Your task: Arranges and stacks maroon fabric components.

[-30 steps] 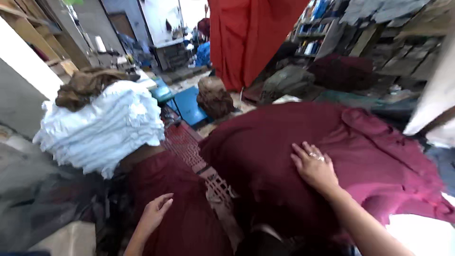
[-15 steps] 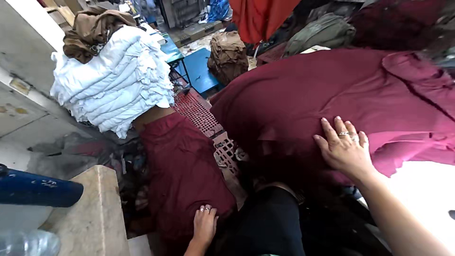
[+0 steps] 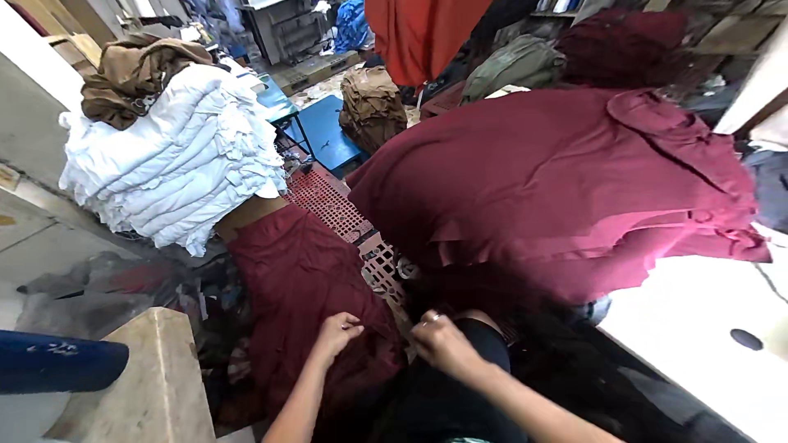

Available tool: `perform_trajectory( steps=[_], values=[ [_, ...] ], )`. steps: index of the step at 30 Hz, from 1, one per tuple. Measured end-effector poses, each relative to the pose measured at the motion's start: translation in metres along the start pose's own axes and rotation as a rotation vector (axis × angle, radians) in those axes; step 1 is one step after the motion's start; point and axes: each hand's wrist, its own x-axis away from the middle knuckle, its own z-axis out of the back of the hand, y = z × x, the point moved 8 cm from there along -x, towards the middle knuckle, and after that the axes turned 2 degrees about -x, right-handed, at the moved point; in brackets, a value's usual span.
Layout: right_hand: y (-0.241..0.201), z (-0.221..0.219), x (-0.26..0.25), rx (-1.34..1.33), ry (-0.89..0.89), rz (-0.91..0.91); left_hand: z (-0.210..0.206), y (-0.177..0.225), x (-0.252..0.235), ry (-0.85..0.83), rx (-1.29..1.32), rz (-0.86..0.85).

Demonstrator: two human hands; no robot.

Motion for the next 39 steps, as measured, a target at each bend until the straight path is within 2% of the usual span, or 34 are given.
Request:
perform_trajectory(
  steps=[3, 6, 9, 13, 16, 18, 20, 23, 24, 26, 27, 28, 30, 32, 33, 36, 39],
  values=[
    [-0.029, -0.065, -0.005, -0.063, -0.197, 0.105, 0.038, 0.015, -0.004, 0.068, 0.123, -0.022],
    [-0.053, -0.097, -0.011, -0.054, -0.333, 0.215, 0.084, 0.039, 0.0, 0.268, 0.228, -0.141],
    [-0.059, -0.118, -0.013, 0.042, -0.505, 0.271, 0.125, 0.06, 0.004, 0.418, 0.305, -0.259],
    [-0.036, -0.136, -0.021, 0.205, -0.709, 0.182, 0.153, 0.072, 0.013, 0.522, 0.381, -0.396],
    [-0.029, -0.138, -0.026, 0.266, -0.793, 0.1, 0.163, 0.082, 0.037, 0.614, 0.234, -0.442],
    [-0.023, -0.122, -0.035, 0.207, -0.815, 0.004, 0.157, 0.081, 0.048, 0.597, 0.025, -0.459],
    [-0.025, -0.085, -0.059, 0.06, -0.702, -0.027, 0.128, 0.065, 0.044, 0.466, -0.105, -0.408],
    [-0.039, -0.029, -0.098, -0.084, -0.344, 0.025, 0.053, 0.038, 0.037, 0.209, -0.278, -0.299],
    [-0.045, -0.017, -0.105, -0.09, -0.214, 0.033, 0.035, 0.032, 0.036, 0.18, -0.323, -0.289],
    [-0.057, -0.01, -0.103, -0.06, 0.02, 0.047, 0.025, 0.025, 0.033, 0.238, -0.317, -0.304],
    [-0.063, -0.018, -0.093, -0.036, 0.055, 0.068, 0.027, 0.021, 0.03, 0.262, -0.274, -0.284],
    [-0.067, -0.033, -0.08, -0.026, 0.002, 0.099, 0.032, 0.017, 0.027, 0.272, -0.215, -0.247],
    [-0.064, -0.08, -0.048, -0.01, -0.311, 0.145, 0.042, 0.011, 0.021, 0.293, -0.072, -0.177],
    [-0.04, -0.123, -0.02, 0.084, -0.59, 0.111, 0.053, 0.008, 0.017, 0.341, 0.045, -0.144],
    [-0.026, -0.133, -0.013, 0.139, -0.675, 0.057, 0.058, 0.007, 0.016, 0.363, 0.085, -0.146],
    [-0.005, -0.125, -0.019, 0.255, -0.801, -0.092, 0.066, 0.01, 0.019, 0.383, 0.074, -0.26],
    [-0.016, -0.084, -0.047, 0.156, -0.712, -0.141, 0.051, 0.017, 0.025, 0.289, -0.088, -0.33]
  ],
)
